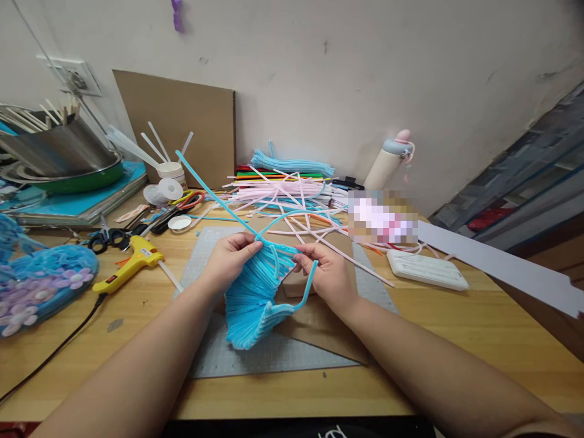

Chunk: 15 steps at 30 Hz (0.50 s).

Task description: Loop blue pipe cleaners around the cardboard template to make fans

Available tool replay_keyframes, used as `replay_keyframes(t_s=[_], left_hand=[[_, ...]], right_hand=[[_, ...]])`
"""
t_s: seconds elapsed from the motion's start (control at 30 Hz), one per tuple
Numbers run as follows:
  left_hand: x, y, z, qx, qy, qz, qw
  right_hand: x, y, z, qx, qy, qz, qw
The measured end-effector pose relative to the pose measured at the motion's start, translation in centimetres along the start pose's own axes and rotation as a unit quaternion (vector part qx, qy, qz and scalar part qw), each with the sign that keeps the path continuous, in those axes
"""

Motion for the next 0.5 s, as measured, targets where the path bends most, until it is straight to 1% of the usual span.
replay_keyframes(t_s=[0.13,0.2,0.33,0.5], left_hand=[[-0.11,0.07,0.02,0.006,0.003,0.003,1.000],[-0.16,0.01,0.02,0.003,0.006,0.004,1.000],[-0.14,0.00,0.00,0.001,0.006,0.003,1.000],[-0.17,0.16,-0.06,0.010,0.008,-0.003,1.000]], right_hand=[[0.44,0.27,-0.15,0.019,-0.032,-0.009,0.999],[0.57,0.28,-0.17,0.019,-0.041,-0.008,0.999],[0.47,0.34,-0.07,0.016,-0.026,-0.004,1.000],[0.52,0.60,0.17,0.021,-0.013,0.026,0.999]])
Point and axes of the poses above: each hand's wrist, its own z-axis away from the middle knuckle, its own y-axis out of the back of the hand, x = y × z, the point moved 9 cm from there along -z, towards the middle knuckle, and after that the axes turned 13 degrees about -z, right-handed, at the moved point
